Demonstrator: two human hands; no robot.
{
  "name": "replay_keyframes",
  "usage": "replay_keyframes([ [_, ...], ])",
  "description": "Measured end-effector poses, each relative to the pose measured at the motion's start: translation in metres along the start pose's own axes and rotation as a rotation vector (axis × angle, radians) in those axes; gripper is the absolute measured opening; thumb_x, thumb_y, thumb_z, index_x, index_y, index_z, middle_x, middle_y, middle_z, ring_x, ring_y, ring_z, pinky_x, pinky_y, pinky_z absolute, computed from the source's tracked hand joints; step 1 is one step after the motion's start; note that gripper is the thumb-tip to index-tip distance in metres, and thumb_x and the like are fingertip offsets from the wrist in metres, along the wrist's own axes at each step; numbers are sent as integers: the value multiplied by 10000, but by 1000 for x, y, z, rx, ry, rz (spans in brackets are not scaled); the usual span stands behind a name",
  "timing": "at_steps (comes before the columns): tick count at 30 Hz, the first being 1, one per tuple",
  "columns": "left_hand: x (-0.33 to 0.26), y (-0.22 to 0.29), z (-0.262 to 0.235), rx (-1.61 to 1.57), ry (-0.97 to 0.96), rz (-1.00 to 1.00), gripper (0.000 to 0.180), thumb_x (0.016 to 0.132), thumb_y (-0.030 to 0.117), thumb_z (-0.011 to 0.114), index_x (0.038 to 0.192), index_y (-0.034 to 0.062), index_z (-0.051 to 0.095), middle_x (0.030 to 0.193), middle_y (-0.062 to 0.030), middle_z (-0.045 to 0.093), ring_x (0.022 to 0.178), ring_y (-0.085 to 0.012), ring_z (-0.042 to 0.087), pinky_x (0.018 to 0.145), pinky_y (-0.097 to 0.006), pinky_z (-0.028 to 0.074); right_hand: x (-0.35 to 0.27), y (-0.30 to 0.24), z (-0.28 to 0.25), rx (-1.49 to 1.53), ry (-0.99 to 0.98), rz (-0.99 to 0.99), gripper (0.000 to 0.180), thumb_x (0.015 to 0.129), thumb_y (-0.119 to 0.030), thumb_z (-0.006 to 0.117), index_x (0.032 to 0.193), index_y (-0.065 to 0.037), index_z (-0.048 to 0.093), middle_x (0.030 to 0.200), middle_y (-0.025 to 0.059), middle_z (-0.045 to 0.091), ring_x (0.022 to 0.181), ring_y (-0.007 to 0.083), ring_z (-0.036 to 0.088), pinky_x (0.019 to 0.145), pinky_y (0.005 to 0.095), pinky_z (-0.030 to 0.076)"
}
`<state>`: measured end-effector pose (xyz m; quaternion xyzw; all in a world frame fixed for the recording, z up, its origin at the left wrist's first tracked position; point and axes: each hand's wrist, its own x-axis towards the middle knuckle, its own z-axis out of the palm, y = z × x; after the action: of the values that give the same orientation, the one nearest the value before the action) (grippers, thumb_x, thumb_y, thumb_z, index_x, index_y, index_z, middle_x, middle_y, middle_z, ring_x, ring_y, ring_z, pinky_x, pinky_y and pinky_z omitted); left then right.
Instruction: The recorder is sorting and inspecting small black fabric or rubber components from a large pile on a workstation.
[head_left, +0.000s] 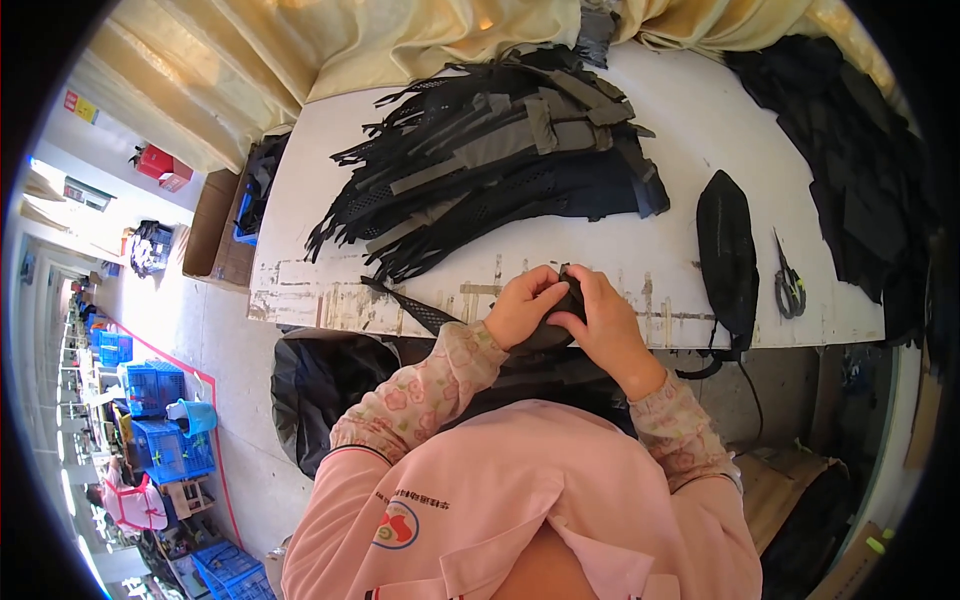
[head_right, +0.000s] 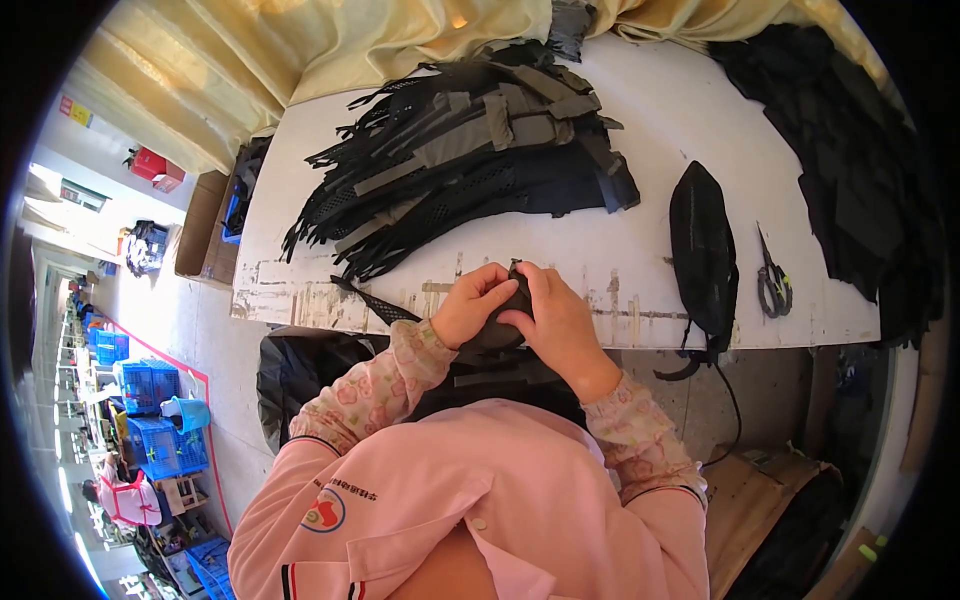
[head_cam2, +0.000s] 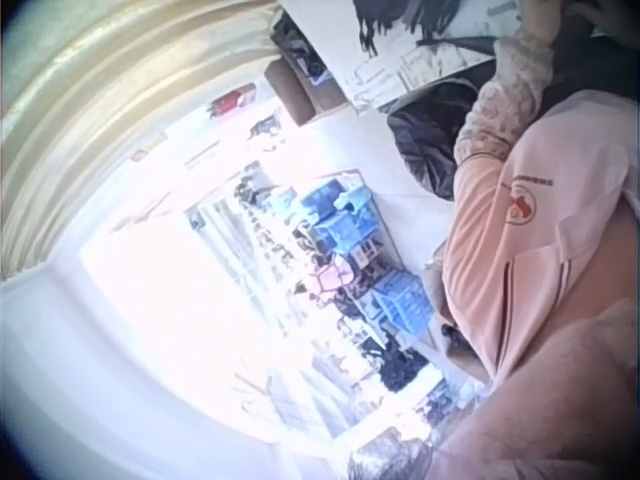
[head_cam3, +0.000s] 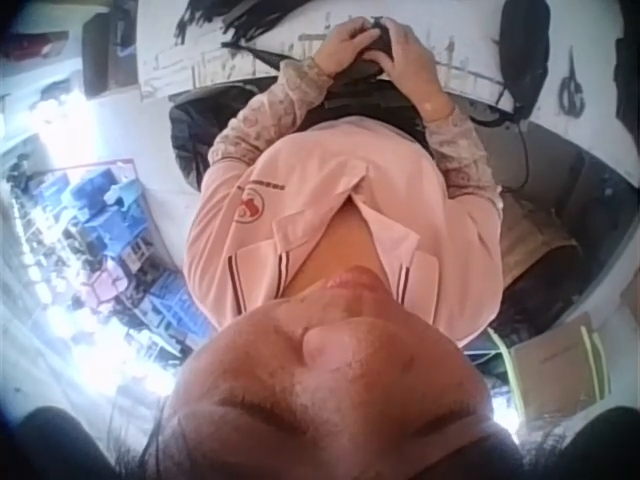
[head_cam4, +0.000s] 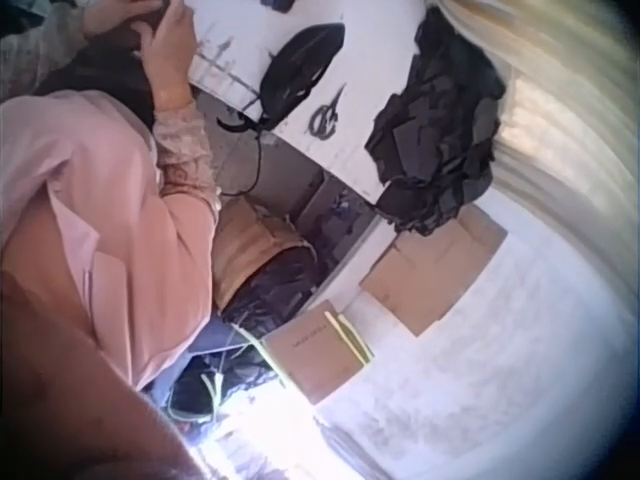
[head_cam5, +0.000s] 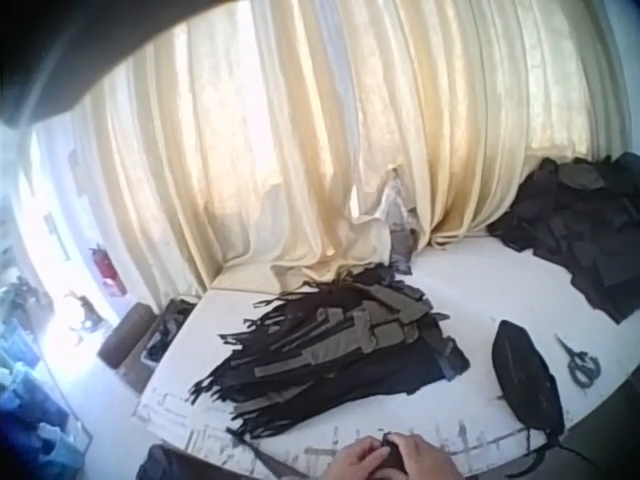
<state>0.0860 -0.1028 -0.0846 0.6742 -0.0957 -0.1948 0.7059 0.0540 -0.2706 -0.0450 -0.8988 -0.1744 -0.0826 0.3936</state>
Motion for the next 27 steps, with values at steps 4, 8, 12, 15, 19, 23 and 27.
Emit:
replay_keyframes([
  [4, 0, 5, 1, 251, -47, 79, 132, 891, 134, 626, 883, 28, 546, 789, 24, 542, 719, -35, 462, 635, -202, 406, 1, 15, 9, 87, 14, -49, 359, 846, -43, 573, 1187, -21, 462, 965, 190, 600, 891, 377, 595, 741, 414, 488],
  [8, -2, 7, 0, 226, 29, 113, 123, 851, 90, 671, 885, 39, 564, 796, 15, 551, 721, -38, 484, 634, -200, 423, 6, 15, 4, 396, -79, 28, 368, 853, -29, 582, 1204, -19, 471, 891, 136, 621, 842, 279, 623, 711, 330, 482],
  [12, -2, 16, -5, 91, -83, 50, 109, 844, 61, 670, 898, 44, 576, 809, 25, 554, 724, -35, 486, 646, -192, 424, 11, 34, -6, 818, -331, 278, 349, 859, -1, 569, 1200, -24, 500, 866, 44, 616, 788, 117, 586, 692, 233, 449],
  [15, -1, 27, -7, 87, -129, 31, 102, 849, 48, 660, 913, 42, 581, 814, 40, 550, 725, -30, 479, 650, -182, 414, 12, 37, -9, 965, -354, 314, 335, 861, 13, 560, 1192, -35, 545, 881, -17, 587, 774, 29, 506, 698, 174, 412],
  [19, 1, 38, -9, 32, -188, 49, 108, 846, 62, 668, 913, 45, 585, 802, 48, 540, 719, -26, 465, 651, -182, 409, 10, 37, -9, 1193, -262, 492, 330, 864, 26, 537, 1185, -40, 581, 881, -8, 598, 764, 53, 533, 680, 204, 438],
  [23, -1, 38, -10, 18, -211, 8, 118, 843, 80, 677, 882, 47, 570, 770, 56, 522, 703, -30, 451, 631, -197, 406, 11, 22, -18, 517, -160, 133, 285, 859, 10, 543, 1136, -23, 599, 840, 88, 625, 736, 148, 610, 664, 265, 484],
  [27, -5, 35, -8, 91, -185, 48, 146, 844, 89, 681, 837, 42, 543, 751, 58, 514, 678, -33, 436, 601, -212, 398, 11, 21, -15, 190, 5, -180, 226, 841, -9, 559, 1061, -10, 609, 819, 159, 622, 736, 273, 629, 653, 320, 495],
])
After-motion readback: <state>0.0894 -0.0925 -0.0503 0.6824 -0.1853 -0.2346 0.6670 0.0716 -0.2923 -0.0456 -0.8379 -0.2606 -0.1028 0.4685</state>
